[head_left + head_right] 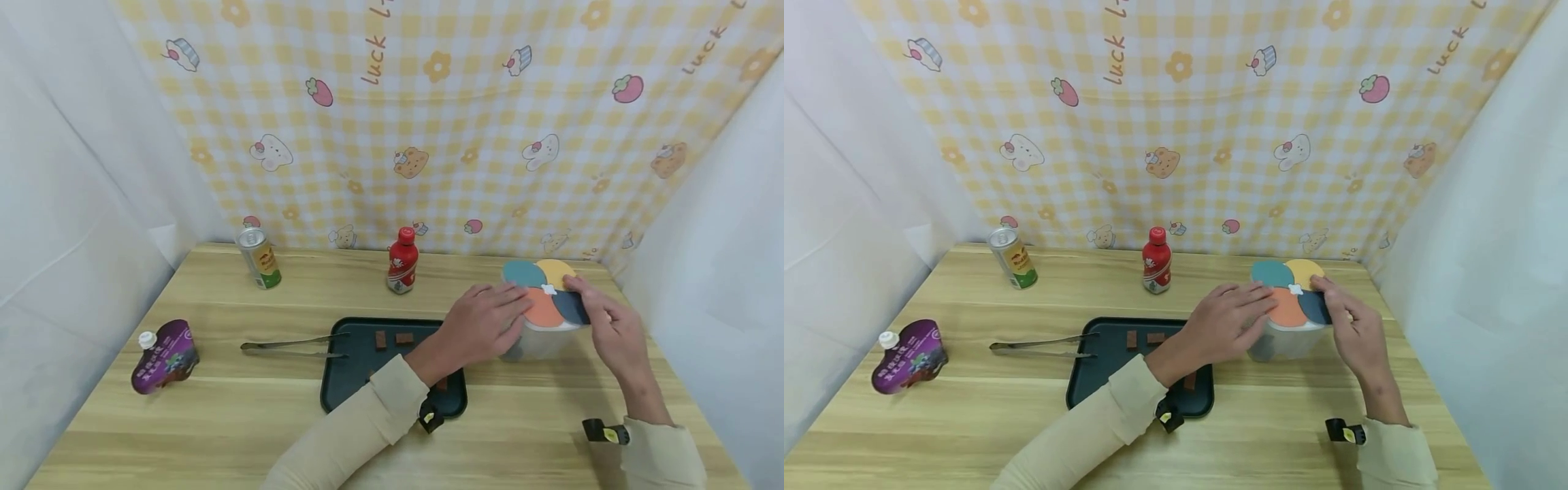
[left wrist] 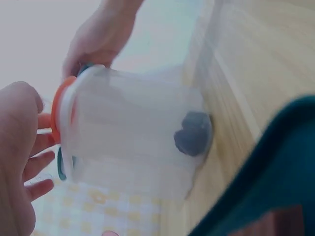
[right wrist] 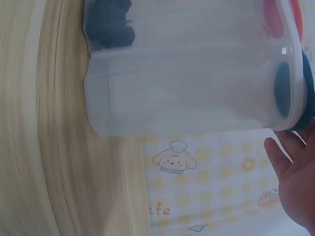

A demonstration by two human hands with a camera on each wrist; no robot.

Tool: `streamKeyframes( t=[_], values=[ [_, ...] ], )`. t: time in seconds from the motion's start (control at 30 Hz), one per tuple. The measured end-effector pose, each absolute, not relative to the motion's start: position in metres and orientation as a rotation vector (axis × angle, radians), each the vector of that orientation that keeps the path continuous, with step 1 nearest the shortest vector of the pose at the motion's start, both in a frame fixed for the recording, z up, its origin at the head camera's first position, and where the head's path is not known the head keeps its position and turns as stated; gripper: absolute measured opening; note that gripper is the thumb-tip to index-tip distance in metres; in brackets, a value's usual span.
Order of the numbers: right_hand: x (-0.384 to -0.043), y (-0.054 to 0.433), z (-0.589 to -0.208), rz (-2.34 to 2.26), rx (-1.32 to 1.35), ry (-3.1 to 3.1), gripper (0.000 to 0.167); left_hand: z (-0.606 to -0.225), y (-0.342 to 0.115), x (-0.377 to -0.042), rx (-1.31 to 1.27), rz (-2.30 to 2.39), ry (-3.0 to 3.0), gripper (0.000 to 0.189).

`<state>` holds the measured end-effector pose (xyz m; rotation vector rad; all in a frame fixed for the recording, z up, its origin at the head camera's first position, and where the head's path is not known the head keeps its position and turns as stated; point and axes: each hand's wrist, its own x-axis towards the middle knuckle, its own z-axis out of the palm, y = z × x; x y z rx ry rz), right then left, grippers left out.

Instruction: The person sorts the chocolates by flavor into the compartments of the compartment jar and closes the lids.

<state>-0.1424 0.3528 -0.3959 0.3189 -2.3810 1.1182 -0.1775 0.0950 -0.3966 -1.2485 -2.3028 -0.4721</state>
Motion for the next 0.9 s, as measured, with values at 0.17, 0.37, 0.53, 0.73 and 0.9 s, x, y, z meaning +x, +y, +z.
streamKeyframes(
  t=[0.17, 0.37, 0.53, 0.73, 0.9],
  values=[
    [-0.146, 0.357, -0.398, 1.097, 0.377, -2.393, 0.031, -0.387, 0.109, -0.173, -1.2, -0.34, -2.391, 0.051],
    [-0.145, 0.357, -0.398, 1.012, 0.421, -2.416, 0.034, -0.386, 0.122, -0.173, -1.187, -0.235, -2.383, 0.055],
    [-0.137, 0.358, -0.396, 0.949, 0.44, -2.452, 0.036, -0.386, 0.118, -0.177, -1.279, -0.336, -2.37, 0.05],
    [-0.126, 0.359, -0.394, 0.917, 0.536, -2.453, 0.038, -0.385, 0.103, -0.188, -1.426, -0.566, -2.397, 0.044],
    [-0.114, 0.355, -0.395, 0.934, 0.654, -2.415, 0.049, -0.385, 0.096, -0.196, -1.51, -0.644, -2.341, 0.042]
  ],
)
